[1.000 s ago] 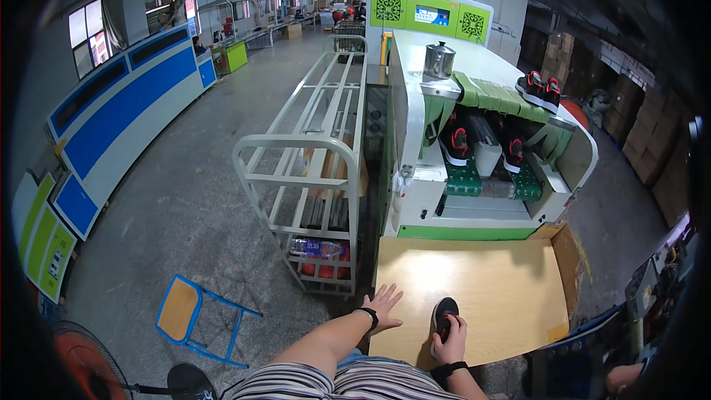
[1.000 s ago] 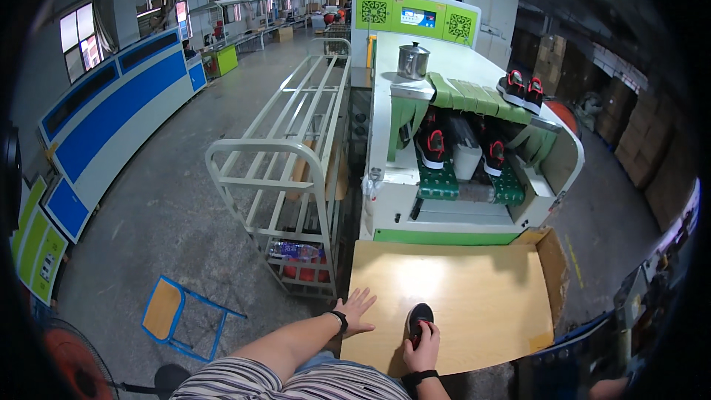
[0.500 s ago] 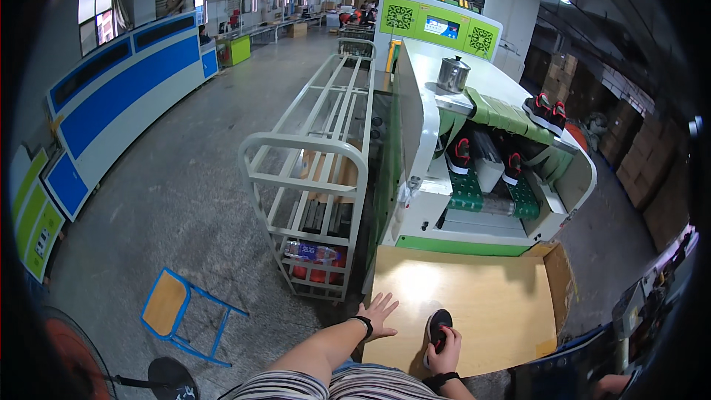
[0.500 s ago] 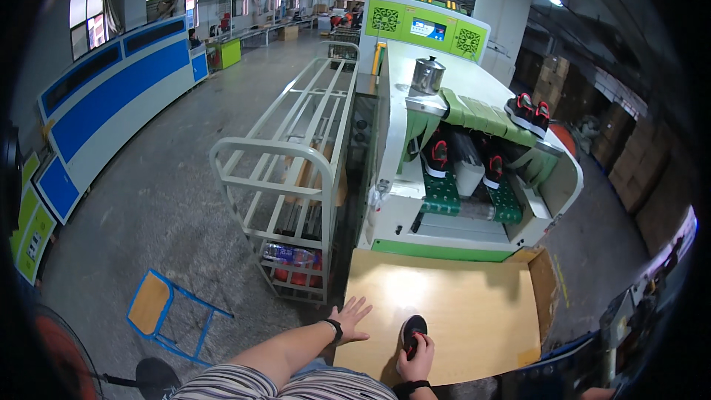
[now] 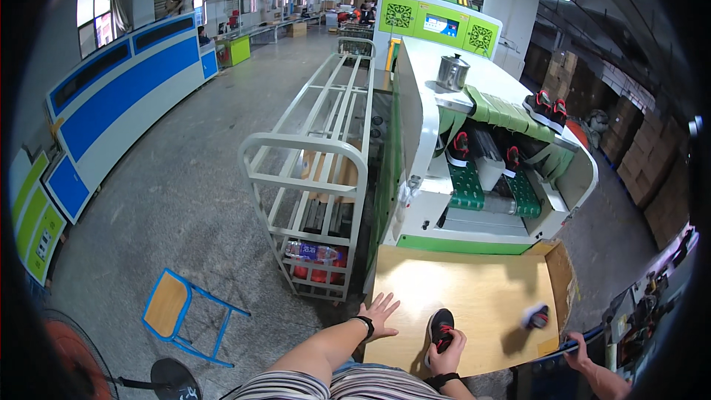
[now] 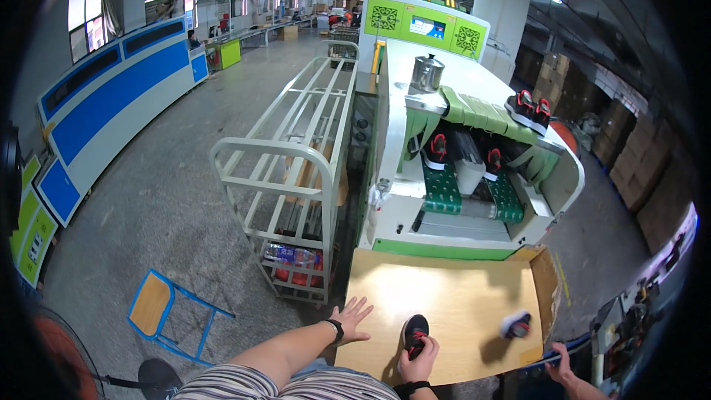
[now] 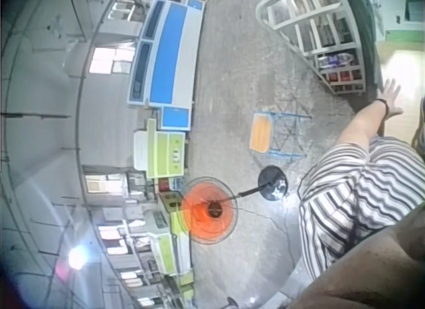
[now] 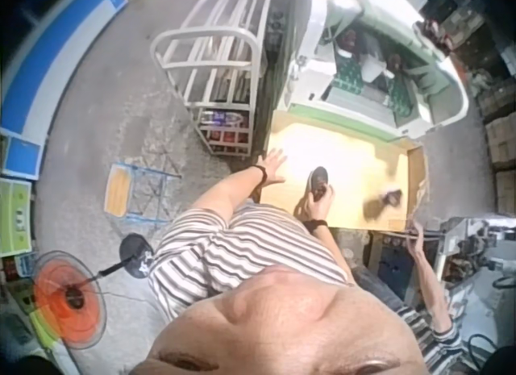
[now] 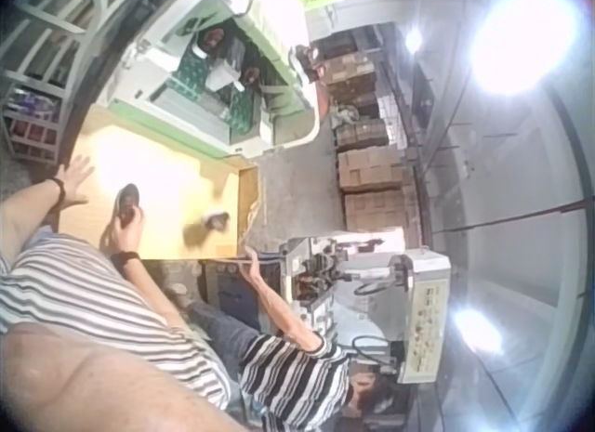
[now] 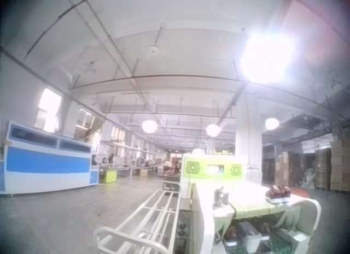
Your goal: Operating a machine to process and assemble components of athletic shoes in a factory environment.
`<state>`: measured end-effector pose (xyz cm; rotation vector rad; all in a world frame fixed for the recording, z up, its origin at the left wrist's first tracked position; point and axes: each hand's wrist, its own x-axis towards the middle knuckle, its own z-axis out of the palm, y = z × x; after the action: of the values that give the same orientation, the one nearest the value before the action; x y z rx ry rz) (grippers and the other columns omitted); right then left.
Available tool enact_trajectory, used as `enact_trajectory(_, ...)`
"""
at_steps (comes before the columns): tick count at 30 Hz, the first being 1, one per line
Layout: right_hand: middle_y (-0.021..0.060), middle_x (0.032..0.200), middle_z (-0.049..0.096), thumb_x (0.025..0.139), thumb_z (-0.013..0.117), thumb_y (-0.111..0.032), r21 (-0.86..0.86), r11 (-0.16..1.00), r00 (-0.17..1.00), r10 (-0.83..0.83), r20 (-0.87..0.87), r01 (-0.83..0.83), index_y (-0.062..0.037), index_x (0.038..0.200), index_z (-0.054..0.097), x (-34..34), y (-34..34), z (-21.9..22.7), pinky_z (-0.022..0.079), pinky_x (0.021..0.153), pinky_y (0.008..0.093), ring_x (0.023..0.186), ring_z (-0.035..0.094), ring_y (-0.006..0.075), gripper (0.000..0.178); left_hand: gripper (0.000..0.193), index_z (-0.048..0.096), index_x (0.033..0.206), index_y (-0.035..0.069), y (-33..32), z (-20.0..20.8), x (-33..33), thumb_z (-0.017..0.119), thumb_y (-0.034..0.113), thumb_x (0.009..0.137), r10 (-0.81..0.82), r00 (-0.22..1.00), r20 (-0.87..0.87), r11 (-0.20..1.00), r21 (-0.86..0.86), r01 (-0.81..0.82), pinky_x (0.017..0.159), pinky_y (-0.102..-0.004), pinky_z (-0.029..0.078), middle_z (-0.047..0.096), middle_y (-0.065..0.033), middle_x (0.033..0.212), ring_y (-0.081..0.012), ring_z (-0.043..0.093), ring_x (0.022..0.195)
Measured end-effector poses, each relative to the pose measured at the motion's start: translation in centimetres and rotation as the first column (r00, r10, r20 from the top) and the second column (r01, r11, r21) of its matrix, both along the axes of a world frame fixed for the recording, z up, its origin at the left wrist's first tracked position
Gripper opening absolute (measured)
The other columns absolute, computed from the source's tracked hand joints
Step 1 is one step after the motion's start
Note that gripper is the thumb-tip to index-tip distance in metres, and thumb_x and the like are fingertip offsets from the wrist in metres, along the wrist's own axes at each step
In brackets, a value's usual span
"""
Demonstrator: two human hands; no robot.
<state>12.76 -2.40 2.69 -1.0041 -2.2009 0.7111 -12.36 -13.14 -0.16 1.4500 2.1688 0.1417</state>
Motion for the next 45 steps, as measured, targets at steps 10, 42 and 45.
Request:
enact_trajectory(10, 0.0247, 0.125, 0.051, 0.071, 0.075, -0.008, 0.068, 0.997, 1.000, -0.020, -0.008, 0.021, -0.0031, 0.126, 0.050, 0.8, 0.4, -0.1, 0.041, 0.104, 0.0502, 0.118, 0.049, 0.0445, 0.061, 0.101, 0.005, 0.163, 0.028, 1.2, 1.6, 0.3, 0.056, 0.071, 0.088, -0.043, 0.999, -0.020, 0.996, -0.077, 0.042, 0.116, -0.0714, 0.018, -0.007, -0.0053, 0.171, -0.0306, -0.004, 0.157)
enact_trajectory(42, 0.0215, 0.148, 0.043, 0.076, 0.078, -0.021, -0.173, 0.671, 0.675, -0.625, 0.393, 0.721, -0.0124, 0.159, 0.021, 4.0, 36.7, -1.7, 0.034, 0.117, 0.0491, 0.140, 0.039, 0.0392, 0.101, 0.107, 0.008, 0.162, 0.004, 2.3, 2.0, 0.5, 0.063, 0.061, 0.089, -0.124, 0.985, -0.122, 0.990, -0.083, 0.114, 0.116, -0.0637, 0.025, 0.004, -0.0290, 0.166, -0.0524, 0.007, 0.151)
enact_trajectory(45, 0.0174, 0.139, 0.049, 0.069, 0.085, -0.024, -0.237, 0.687, 0.685, -0.503, 0.527, 0.687, -0.0146, 0.147, 0.040, 1.4, 36.2, -1.7, 0.039, 0.113, 0.0482, 0.135, 0.043, 0.0377, 0.090, 0.108, 0.008, 0.162, 0.005, 2.3, 1.8, 0.5, 0.063, 0.061, 0.089, -0.118, 0.989, -0.094, 0.989, -0.095, 0.109, 0.116, -0.0636, 0.024, 0.003, -0.0293, 0.166, -0.0530, 0.007, 0.150)
